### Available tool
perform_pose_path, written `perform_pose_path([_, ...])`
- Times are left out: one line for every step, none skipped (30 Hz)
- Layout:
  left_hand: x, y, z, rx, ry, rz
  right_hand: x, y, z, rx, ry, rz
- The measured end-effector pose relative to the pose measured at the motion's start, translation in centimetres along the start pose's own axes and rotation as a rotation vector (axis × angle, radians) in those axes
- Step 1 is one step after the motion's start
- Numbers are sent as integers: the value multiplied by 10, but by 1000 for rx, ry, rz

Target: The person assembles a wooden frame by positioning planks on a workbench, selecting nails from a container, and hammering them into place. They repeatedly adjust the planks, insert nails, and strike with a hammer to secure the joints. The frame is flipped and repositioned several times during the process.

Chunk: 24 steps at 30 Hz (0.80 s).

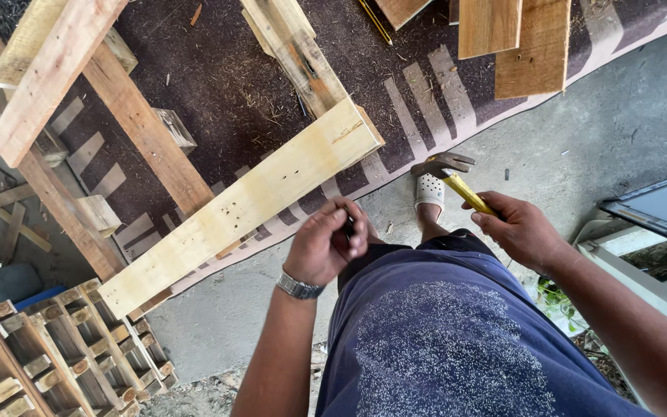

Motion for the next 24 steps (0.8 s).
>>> perform_pose_path([-1, -4, 5, 52, 13, 68, -1, 0, 0, -5, -2, 9])
perform_pose_path([-1, -8, 9, 111, -22, 159, -2, 0, -1, 20, 16, 34])
perform_pose_path([-1, -13, 13, 167, -59, 249, -3, 0, -1, 48, 35, 60])
perform_pose_path([0, -17, 17, 218, -89, 334, -4, -1, -2, 81, 47, 90])
perform_pose_path([3, -21, 20, 217, -88, 296, -6, -1, -4, 84, 26, 51])
perform_pose_path([5, -25, 23, 213, -85, 255, -7, -2, -5, 91, 3, 14])
perform_pose_path([9, -29, 26, 213, -84, 221, -10, -2, -7, 91, -15, -24])
perform_pose_path([13, -32, 28, 201, -74, 193, -11, -3, -9, 124, -28, -39])
perform_pose_path([17, -36, 30, 197, -68, 170, -14, -3, -12, 151, -34, -59])
perform_pose_path([21, -40, 31, 196, -66, 150, -15, -3, -13, 173, -36, -80])
perform_pose_path([24, -43, 33, 193, -64, 158, -17, -2, -16, 119, -18, -35])
perform_pose_path([27, -46, 34, 188, -64, 166, -18, -1, -17, 68, 2, 10])
perform_pose_path([28, -48, 36, 184, -64, 172, -19, 0, -18, 18, 21, 55])
perform_pose_path([30, -51, 37, 190, -56, 167, -18, 0, -19, -34, 98, 165])
perform_pose_path([30, -53, 38, 199, -48, 166, -17, 1, -19, -88, 180, 276])
perform_pose_path([30, -55, 39, 208, -39, 168, -16, 1, -18, -143, 263, 386])
perform_pose_path([30, -56, 40, 212, -38, 196, -15, 0, -16, -89, 198, 328])
perform_pose_path([29, -58, 41, 213, -34, 219, -14, -2, -15, -32, 128, 270])
perform_pose_path([28, -59, 42, 212, -25, 237, -13, -5, -13, 29, 52, 210])
perform_pose_path([27, -60, 43, 223, -47, 305, -11, -7, -11, 64, 34, 169])
perform_pose_path([25, -60, 45, 235, -71, 376, -10, -10, -10, 98, 17, 129])
perform_pose_path([23, -61, 47, 247, -97, 445, -10, -13, -9, 132, 1, 86])
perform_pose_path([21, -62, 49, 270, -77, 632, -9, -15, -9, 114, 13, 96])
perform_pose_path([19, -62, 53, 290, -61, 819, -8, -16, -8, 96, 27, 104])
Point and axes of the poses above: each hand's wrist, its own z-axis towards the middle knuckle, its own x-axis out of the palm, y = z × x, the point moved 1 cm from there along z, towards the middle knuckle, and after that the axes turned 14 degrees about x, right-handed, at the moved point
